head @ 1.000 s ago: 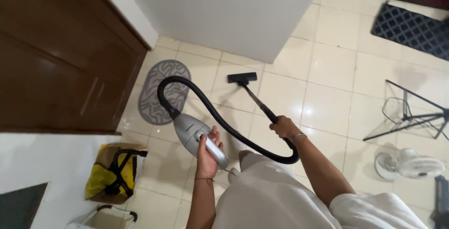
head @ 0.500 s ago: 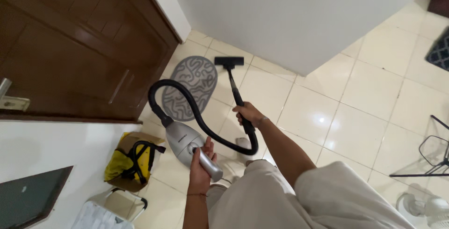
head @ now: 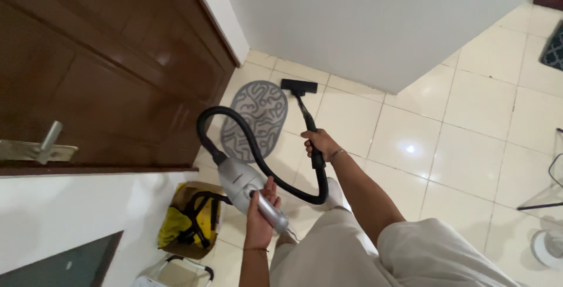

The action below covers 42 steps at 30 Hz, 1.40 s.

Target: The person vacuums a tiled floor using a handheld vacuum cleaner with a long hose and floor nozzle. They move the nozzle back and forth across the floor near a doorway, a patterned mat, and a small white cart.

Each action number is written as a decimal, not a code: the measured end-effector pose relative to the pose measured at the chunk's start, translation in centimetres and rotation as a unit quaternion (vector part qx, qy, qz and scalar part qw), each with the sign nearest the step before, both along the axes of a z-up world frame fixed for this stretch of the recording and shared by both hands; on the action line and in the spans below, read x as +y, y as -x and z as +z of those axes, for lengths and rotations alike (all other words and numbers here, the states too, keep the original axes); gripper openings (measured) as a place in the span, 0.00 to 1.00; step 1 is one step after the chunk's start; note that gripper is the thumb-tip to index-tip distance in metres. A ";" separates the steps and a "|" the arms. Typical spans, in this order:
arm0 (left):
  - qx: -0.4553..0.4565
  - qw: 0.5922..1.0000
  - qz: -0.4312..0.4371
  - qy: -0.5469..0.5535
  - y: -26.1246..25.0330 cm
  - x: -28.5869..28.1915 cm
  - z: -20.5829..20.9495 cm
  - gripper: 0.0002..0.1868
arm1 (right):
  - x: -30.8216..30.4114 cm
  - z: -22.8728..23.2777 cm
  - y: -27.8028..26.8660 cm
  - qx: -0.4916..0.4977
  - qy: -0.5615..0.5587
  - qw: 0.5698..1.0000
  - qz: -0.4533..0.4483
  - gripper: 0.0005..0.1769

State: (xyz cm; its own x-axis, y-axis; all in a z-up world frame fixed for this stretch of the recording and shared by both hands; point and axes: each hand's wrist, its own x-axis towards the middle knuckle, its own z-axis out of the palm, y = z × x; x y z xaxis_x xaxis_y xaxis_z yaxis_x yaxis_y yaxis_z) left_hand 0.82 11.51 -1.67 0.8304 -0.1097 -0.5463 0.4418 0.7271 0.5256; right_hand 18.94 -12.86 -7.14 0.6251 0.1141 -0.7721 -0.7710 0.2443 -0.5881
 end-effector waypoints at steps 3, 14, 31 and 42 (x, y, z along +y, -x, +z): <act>0.035 0.999 -0.026 0.002 1.0 3.3 -0.4 0.15 | 3.7 -0.8 -2.1 -0.022 0.013 1.000 -0.017 0.12; 0.062 0.993 -0.102 -0.018 2.4 9.9 -1.6 0.12 | 7.4 -3.5 -1.6 -0.029 0.181 0.982 -0.053 0.10; -0.026 0.966 -0.258 0.009 -3.1 -2.1 -0.8 0.14 | -9.2 0.7 16.6 0.040 0.202 0.970 -0.132 0.08; 0.050 0.981 -0.165 -0.085 -1.0 -13.6 -2.0 0.08 | -20.8 -7.0 11.9 0.020 0.185 0.977 -0.101 0.09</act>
